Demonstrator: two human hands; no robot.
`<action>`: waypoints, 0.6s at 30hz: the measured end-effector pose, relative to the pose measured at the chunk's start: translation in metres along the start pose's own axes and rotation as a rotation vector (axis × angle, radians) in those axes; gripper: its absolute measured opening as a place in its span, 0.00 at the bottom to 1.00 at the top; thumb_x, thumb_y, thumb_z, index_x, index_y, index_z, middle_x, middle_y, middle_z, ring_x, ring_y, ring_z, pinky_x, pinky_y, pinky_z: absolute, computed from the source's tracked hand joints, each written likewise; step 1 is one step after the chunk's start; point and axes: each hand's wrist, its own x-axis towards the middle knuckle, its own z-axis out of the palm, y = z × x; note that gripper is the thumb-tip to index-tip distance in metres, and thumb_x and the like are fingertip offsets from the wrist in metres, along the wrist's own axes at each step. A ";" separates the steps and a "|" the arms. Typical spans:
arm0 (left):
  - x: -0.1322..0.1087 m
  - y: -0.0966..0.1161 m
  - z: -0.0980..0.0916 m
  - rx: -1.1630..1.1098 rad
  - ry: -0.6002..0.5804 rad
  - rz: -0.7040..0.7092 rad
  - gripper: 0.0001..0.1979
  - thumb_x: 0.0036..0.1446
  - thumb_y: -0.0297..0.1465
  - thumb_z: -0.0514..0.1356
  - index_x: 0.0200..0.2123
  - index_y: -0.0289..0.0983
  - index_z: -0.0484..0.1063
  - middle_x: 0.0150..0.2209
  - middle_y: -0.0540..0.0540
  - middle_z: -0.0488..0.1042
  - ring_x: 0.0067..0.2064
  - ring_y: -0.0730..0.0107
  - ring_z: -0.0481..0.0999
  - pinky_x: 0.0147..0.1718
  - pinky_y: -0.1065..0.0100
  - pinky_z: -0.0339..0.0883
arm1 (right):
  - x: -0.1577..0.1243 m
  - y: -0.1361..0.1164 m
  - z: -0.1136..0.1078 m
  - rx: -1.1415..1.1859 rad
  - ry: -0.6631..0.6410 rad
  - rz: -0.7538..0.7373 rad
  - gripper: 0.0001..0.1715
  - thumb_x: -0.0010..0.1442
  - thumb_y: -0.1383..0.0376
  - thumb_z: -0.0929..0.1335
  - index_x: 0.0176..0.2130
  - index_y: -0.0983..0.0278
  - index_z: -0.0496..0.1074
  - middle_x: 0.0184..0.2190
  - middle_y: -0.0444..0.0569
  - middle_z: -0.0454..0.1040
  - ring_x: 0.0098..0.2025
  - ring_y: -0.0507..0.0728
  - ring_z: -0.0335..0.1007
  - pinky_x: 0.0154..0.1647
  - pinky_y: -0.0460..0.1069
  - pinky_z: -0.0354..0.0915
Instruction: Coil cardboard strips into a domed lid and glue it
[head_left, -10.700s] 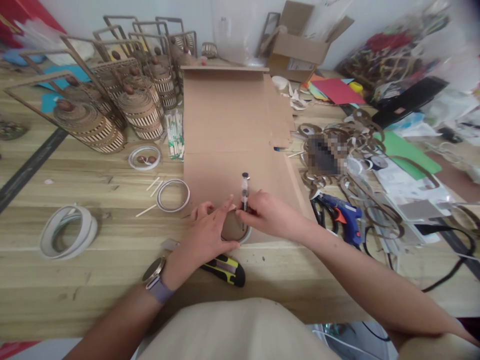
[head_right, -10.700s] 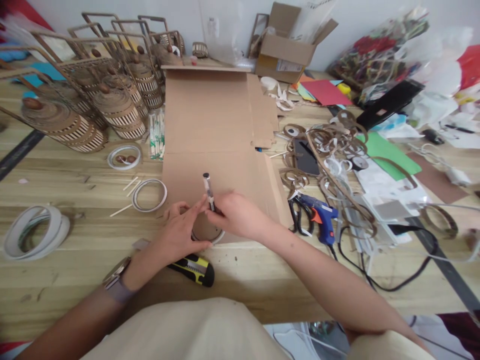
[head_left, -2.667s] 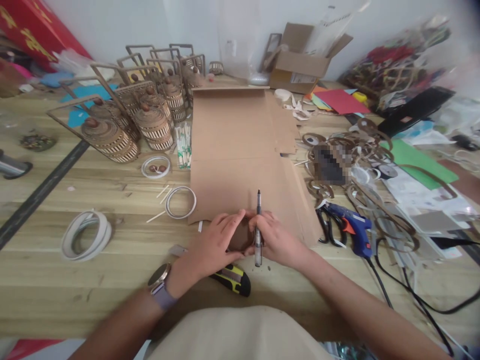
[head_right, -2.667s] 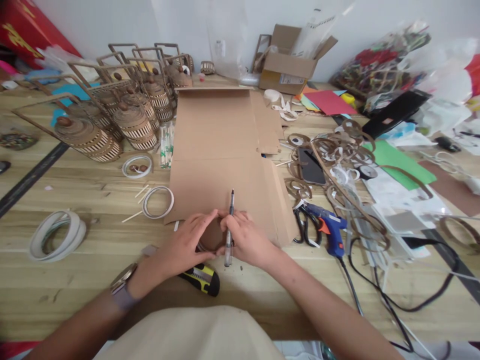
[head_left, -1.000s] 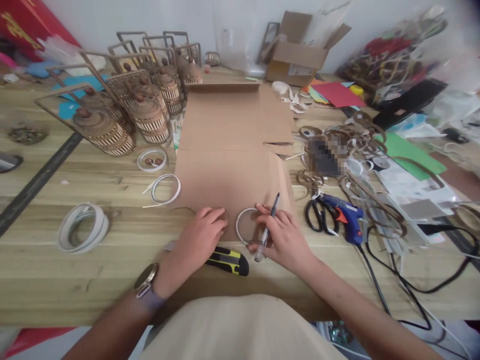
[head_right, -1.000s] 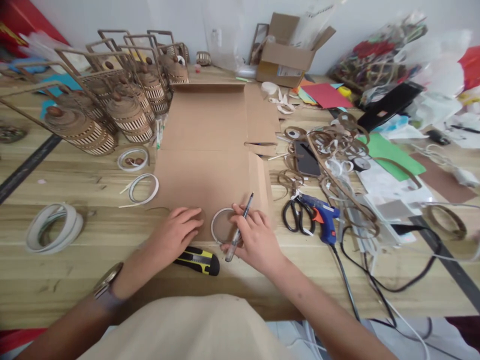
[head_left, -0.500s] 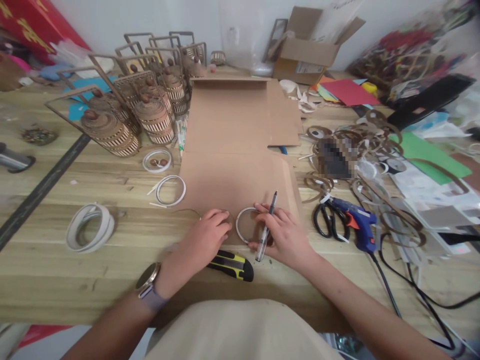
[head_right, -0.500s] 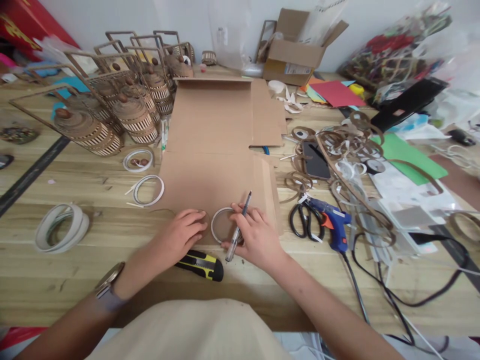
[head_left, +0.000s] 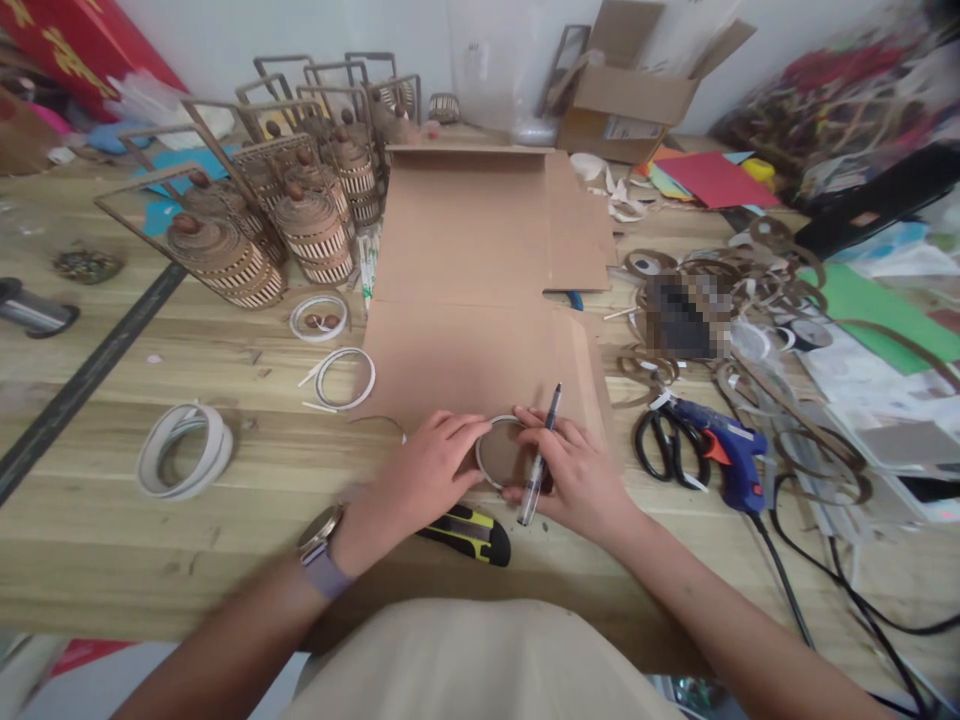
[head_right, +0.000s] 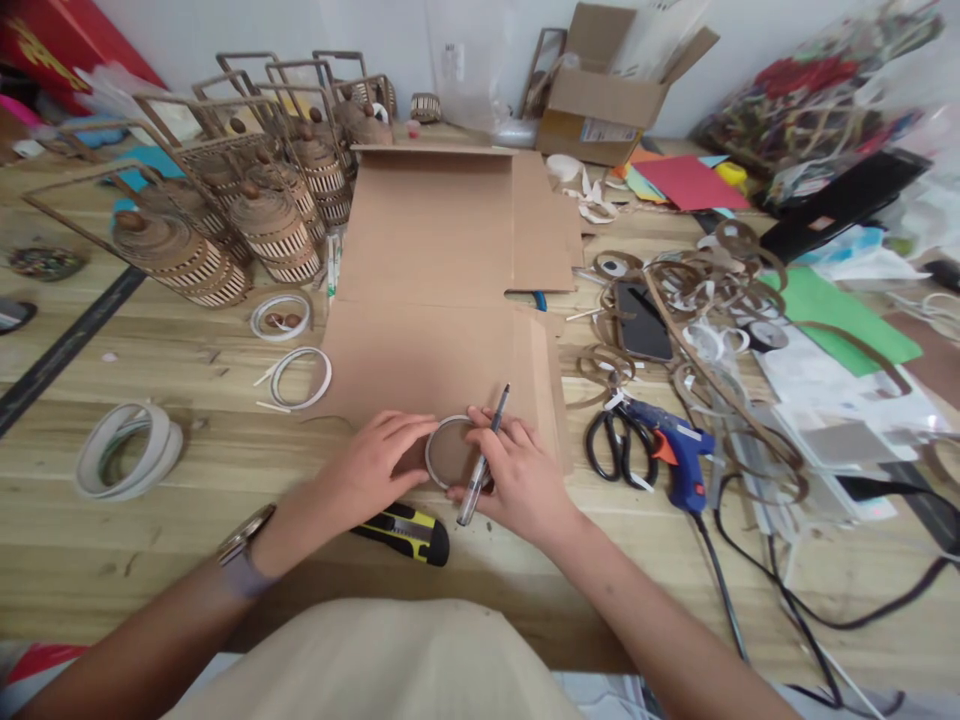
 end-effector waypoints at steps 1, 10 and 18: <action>0.003 0.002 0.002 -0.027 -0.001 0.014 0.30 0.57 0.27 0.65 0.61 0.40 0.60 0.58 0.42 0.71 0.58 0.56 0.67 0.57 0.53 0.65 | 0.000 0.000 0.000 0.002 0.004 -0.003 0.26 0.53 0.52 0.75 0.45 0.61 0.66 0.60 0.62 0.69 0.58 0.71 0.67 0.51 0.65 0.67; 0.012 0.003 0.015 -0.064 -0.042 -0.048 0.44 0.54 0.30 0.69 0.67 0.42 0.48 0.58 0.42 0.72 0.56 0.53 0.67 0.53 0.54 0.65 | -0.003 0.004 -0.001 0.110 0.007 0.023 0.28 0.51 0.53 0.76 0.46 0.60 0.65 0.62 0.63 0.67 0.60 0.70 0.67 0.54 0.66 0.67; 0.013 0.004 0.013 -0.086 -0.061 -0.063 0.48 0.51 0.27 0.69 0.68 0.41 0.45 0.59 0.43 0.72 0.55 0.53 0.67 0.53 0.55 0.65 | -0.011 0.021 -0.011 0.388 -0.024 0.131 0.19 0.56 0.59 0.73 0.44 0.56 0.63 0.60 0.56 0.70 0.61 0.63 0.68 0.53 0.58 0.72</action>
